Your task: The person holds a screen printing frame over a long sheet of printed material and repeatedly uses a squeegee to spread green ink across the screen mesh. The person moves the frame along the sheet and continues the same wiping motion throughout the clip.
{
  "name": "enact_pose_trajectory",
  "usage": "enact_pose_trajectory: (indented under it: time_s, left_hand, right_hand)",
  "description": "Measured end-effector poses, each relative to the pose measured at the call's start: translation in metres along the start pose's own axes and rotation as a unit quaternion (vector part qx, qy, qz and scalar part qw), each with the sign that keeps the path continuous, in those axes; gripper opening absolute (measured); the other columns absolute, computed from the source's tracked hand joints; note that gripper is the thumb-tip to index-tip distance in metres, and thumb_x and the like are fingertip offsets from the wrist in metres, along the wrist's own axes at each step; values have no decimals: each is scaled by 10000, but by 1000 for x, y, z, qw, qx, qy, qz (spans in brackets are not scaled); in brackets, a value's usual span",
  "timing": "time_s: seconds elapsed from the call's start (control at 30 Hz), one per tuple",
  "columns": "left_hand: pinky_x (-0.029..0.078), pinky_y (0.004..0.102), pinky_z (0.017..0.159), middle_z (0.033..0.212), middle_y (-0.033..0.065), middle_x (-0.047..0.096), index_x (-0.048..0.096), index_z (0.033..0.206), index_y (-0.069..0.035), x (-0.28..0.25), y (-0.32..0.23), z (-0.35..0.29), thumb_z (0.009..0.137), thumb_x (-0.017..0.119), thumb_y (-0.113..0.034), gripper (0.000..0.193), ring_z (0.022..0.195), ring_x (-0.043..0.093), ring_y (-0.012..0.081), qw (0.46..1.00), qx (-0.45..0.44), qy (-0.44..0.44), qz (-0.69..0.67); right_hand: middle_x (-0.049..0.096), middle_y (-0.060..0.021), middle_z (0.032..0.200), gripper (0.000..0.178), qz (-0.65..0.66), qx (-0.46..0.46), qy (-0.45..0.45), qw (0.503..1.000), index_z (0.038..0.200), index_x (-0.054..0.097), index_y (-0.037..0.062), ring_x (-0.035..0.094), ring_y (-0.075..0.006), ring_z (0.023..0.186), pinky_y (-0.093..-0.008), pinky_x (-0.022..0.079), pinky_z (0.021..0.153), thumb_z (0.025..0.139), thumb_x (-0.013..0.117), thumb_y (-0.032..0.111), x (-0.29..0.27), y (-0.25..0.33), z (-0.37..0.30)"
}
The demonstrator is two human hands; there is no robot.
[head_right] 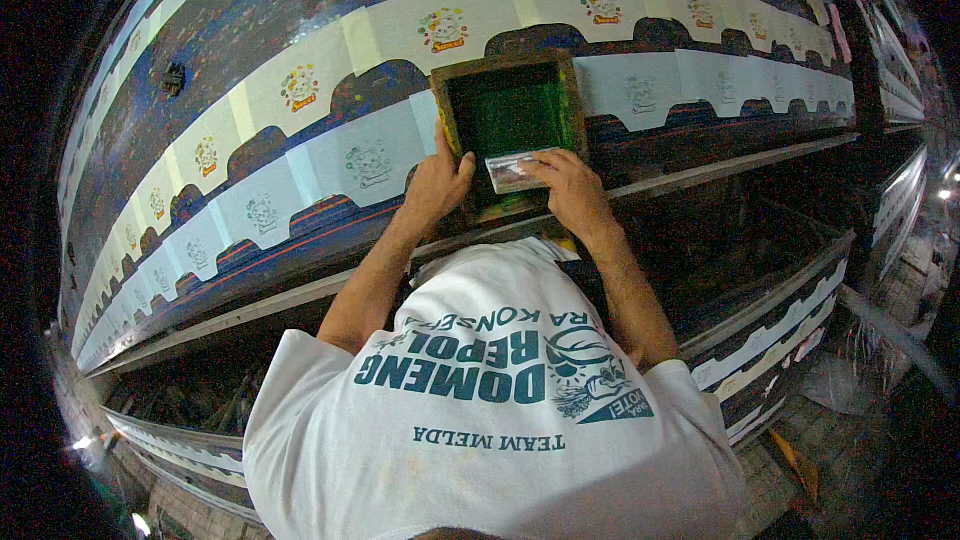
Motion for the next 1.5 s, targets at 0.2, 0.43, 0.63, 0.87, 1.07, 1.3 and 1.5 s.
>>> enact_pose_trajectory:
  time_s: [0.2,0.43,0.63,0.87,1.07,1.3,1.5]
  left_hand:
    - [594,610,730,824,362,717,-28,1661,126,0,9,-2,985,654,-304,1052,761,710,572,997,-56,19,-40]
    - [589,569,699,813,336,728,-53,1684,83,6,-18,7,954,699,-223,1091,754,725,536,995,-50,12,-85]
    - [579,572,678,810,309,733,-50,1692,66,66,-85,62,958,709,-245,1101,732,721,526,994,-52,29,-89]
    - [581,563,691,789,285,728,-13,1706,44,135,-147,114,943,729,-266,1108,725,719,514,995,-61,17,-83]
    - [598,533,723,846,286,748,53,1706,49,153,-143,114,921,744,-282,1097,758,740,486,986,-129,52,-89]
    - [610,497,789,1077,307,770,117,1712,25,156,-134,114,904,761,-290,1079,826,764,459,984,-134,29,-116]
    - [605,499,786,1082,286,777,166,1712,-2,154,-138,116,908,759,-296,1042,814,761,450,983,-99,-3,-156]
  right_hand:
    - [727,-112,1345,518,-9,-44,-17,999,1319,763,135,655,-333,1284,-451,540,1126,861,607,-49,-5,5,-6]
    - [719,-111,1345,514,-3,-67,-21,998,1340,759,160,635,-333,1309,-475,522,1134,871,631,-7,-23,-20,-13]
    - [726,-95,1311,459,-10,-70,-44,996,1304,779,160,641,-324,1290,-470,511,1149,884,649,29,-75,-113,-27]
    - [727,-115,1308,467,-18,-80,-44,996,1324,763,146,658,-331,1267,-463,544,1121,907,635,-21,-121,-205,-44]
    - [732,-113,1237,435,-31,-95,-16,995,1318,729,108,705,-309,1095,-432,623,932,886,672,109,-128,-218,-42]
    - [744,-131,1236,417,-38,-135,36,990,1336,726,57,716,-300,1094,-415,637,901,924,683,104,-121,-212,-38]
    - [746,-110,1218,395,-32,-164,97,981,1311,751,105,696,-313,1132,-443,602,982,926,668,70,-118,-212,-39]
Point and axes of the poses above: each hand's wrist, its own z-axis towards the middle knuckle, its own x-axis out of the palm, y = z × x, the point moved 10 cm from there along z, towards the middle knuckle
